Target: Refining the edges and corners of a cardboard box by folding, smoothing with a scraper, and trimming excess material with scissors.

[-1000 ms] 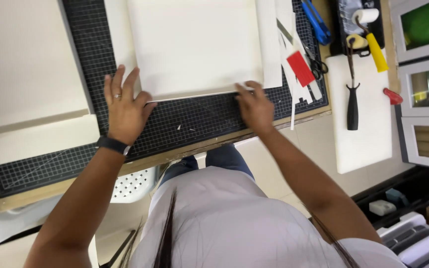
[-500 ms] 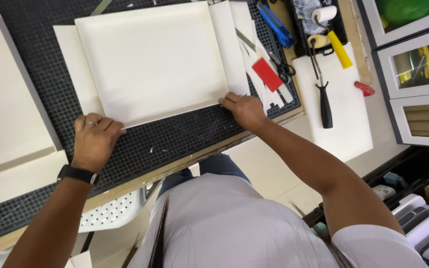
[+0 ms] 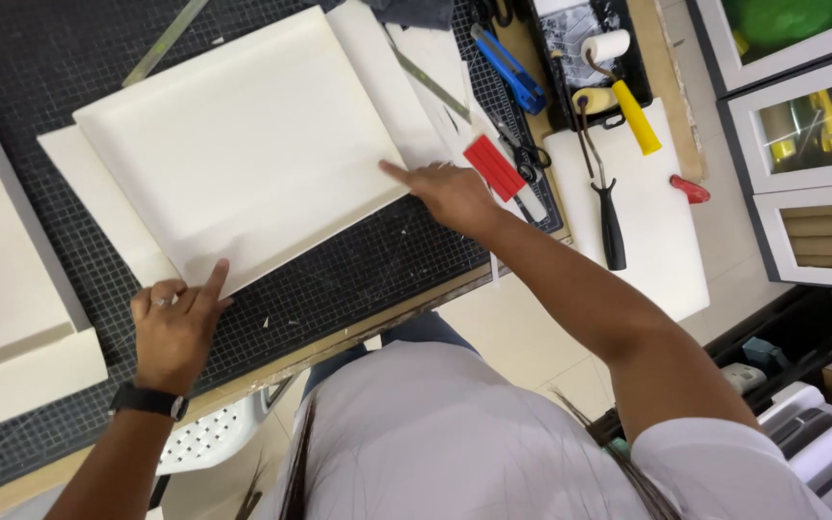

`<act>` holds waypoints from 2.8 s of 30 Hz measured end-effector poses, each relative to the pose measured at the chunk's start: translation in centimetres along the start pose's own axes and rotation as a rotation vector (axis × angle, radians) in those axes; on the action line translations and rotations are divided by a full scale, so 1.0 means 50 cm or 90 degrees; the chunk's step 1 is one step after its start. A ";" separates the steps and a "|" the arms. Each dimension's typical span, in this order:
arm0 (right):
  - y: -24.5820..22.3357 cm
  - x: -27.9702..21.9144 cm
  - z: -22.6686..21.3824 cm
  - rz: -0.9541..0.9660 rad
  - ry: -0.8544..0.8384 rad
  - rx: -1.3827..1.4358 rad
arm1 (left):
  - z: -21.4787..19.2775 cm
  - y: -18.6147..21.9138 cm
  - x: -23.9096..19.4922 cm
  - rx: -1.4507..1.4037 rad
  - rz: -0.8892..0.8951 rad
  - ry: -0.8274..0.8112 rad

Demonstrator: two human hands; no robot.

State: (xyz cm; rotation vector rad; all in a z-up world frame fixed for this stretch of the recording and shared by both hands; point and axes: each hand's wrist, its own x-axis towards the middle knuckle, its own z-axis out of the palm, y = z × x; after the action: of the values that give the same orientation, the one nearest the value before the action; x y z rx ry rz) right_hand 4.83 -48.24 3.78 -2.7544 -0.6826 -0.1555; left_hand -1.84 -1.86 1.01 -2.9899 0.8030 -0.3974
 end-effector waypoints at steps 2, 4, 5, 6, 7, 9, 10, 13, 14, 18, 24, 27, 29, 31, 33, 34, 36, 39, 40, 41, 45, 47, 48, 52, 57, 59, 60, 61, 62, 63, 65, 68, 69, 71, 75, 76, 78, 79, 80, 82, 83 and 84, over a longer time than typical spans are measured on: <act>0.049 -0.013 -0.035 0.078 0.111 -0.073 | 0.006 0.015 0.006 -0.023 -0.008 -0.001; 0.108 -0.054 -0.029 0.153 0.216 -0.129 | 0.003 0.021 -0.001 -0.040 -0.022 -0.016; 0.150 -0.094 -0.013 0.303 0.183 -0.132 | 0.007 0.023 0.004 -0.060 -0.007 -0.040; 0.192 -0.134 0.003 0.452 0.147 -0.135 | 0.010 0.025 0.009 -0.079 0.007 -0.063; 0.190 -0.156 0.007 0.448 0.149 -0.134 | -0.005 0.027 0.042 -0.076 0.003 -0.061; 0.187 -0.201 0.016 0.497 0.076 -0.115 | -0.038 0.028 0.110 -0.085 0.005 -0.056; 0.195 -0.202 0.017 0.494 0.078 -0.113 | -0.035 0.013 0.159 -0.082 0.002 -0.054; 0.190 -0.236 0.022 0.439 0.102 -0.137 | -0.002 -0.031 0.278 -0.122 -0.017 0.006; 0.186 -0.244 0.021 0.427 0.101 -0.147 | 0.028 -0.052 0.318 -0.116 -0.034 0.052; 0.179 -0.244 0.028 0.388 0.178 -0.080 | 0.129 -0.107 0.454 -0.154 -0.131 0.068; 0.182 -0.183 0.007 0.519 0.126 0.012 | 0.256 -0.180 0.466 -0.108 -0.151 0.003; 0.175 -0.173 0.003 0.467 0.189 -0.048 | 0.218 -0.183 0.412 -0.119 -0.164 0.018; 0.162 -0.163 0.009 0.425 0.244 -0.063 | 0.199 -0.193 0.368 -0.132 -0.193 0.002; 0.143 -0.155 0.005 0.382 0.295 -0.078 | 0.188 -0.197 0.322 -0.145 -0.224 -0.017; 0.120 -0.142 -0.007 0.300 0.255 -0.070 | 0.184 -0.201 0.278 -0.185 -0.278 0.026; 0.124 -0.143 0.003 0.301 0.255 -0.071 | 0.181 -0.200 0.268 -0.185 -0.278 0.026; 0.132 -0.140 0.023 0.349 0.155 -0.095 | 0.169 -0.198 0.237 -0.223 -0.296 0.024; 0.137 -0.109 0.008 0.345 0.165 -0.040 | 0.195 -0.203 0.221 -0.213 -0.287 0.059; 0.146 -0.090 -0.003 0.342 0.168 -0.040 | 0.192 -0.205 0.228 -0.212 -0.288 0.063; 0.149 -0.081 -0.013 0.380 0.160 0.062 | 0.191 -0.202 0.227 -0.214 -0.294 0.058; 0.160 -0.042 -0.045 0.570 0.296 0.210 | 0.199 -0.201 0.222 -0.189 -0.284 0.061; 0.173 -0.073 -0.028 0.477 0.327 0.086 | 0.171 -0.181 0.232 -0.115 -0.232 0.130; 0.180 -0.088 -0.021 0.380 0.354 -0.037 | 0.158 -0.170 0.237 -0.042 -0.179 0.199; 0.148 -0.160 0.029 0.374 0.259 -0.118 | 0.148 -0.093 0.252 -0.108 -0.142 0.168; 0.204 -0.179 0.084 0.501 0.120 -0.119 | 0.153 0.009 0.267 -0.190 -0.038 0.036; 0.227 -0.181 0.086 0.529 0.112 -0.109 | 0.140 0.014 0.279 -0.192 -0.061 -0.045; 0.239 -0.181 0.086 0.559 0.107 -0.102 | 0.135 0.016 0.286 -0.194 -0.080 -0.124; 0.247 -0.182 0.087 0.554 0.108 -0.102 | 0.129 0.013 0.293 -0.193 -0.085 -0.122; 0.255 -0.182 0.088 0.539 0.121 -0.099 | 0.123 0.008 0.300 -0.186 -0.082 -0.174; 0.258 -0.187 0.093 0.526 0.131 -0.094 | 0.116 0.004 0.299 -0.180 -0.079 -0.231; 0.157 -0.144 0.029 0.493 0.207 -0.046 | 0.109 0.002 0.302 -0.184 -0.080 -0.250; 0.009 -0.092 -0.020 0.476 0.237 0.073 | 0.117 -0.004 0.309 -0.194 -0.081 -0.274; -0.040 -0.075 -0.029 0.487 0.193 0.142 | 0.122 -0.006 0.311 -0.199 -0.085 -0.277; -0.088 -0.075 0.040 0.312 0.174 0.023 | 0.117 -0.005 0.317 -0.199 -0.092 -0.295; -0.110 -0.033 0.095 0.143 0.029 -0.078 | 0.075 -0.016 0.341 -0.273 -0.067 -0.383; -0.089 -0.031 0.112 0.142 0.028 -0.076 | 0.079 -0.015 0.337 -0.272 -0.069 -0.384; -0.045 -0.025 0.144 0.164 0.197 -0.152 | 0.085 -0.014 0.337 -0.270 -0.070 -0.379; -0.077 -0.033 0.156 0.168 0.194 -0.152 | 0.091 -0.015 0.334 -0.271 -0.067 -0.383; -0.108 -0.042 0.166 0.176 0.192 -0.229 | 0.097 -0.015 0.332 -0.263 -0.064 -0.371; -0.211 -0.082 0.165 0.186 0.194 -0.312 | 0.104 -0.015 0.334 -0.254 -0.056 -0.354; -0.286 -0.116 0.155 0.148 0.082 -0.181 | 0.105 -0.015 0.334 -0.250 -0.058 -0.356; -0.361 -0.149 0.146 0.106 -0.028 -0.049 | 0.106 -0.014 0.334 -0.247 -0.060 -0.358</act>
State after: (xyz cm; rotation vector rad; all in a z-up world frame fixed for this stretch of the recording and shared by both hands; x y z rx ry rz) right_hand -10.03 -34.04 0.26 -2.8812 -0.4631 -0.0877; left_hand 13.78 -9.75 -0.06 -3.2096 0.7393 0.6505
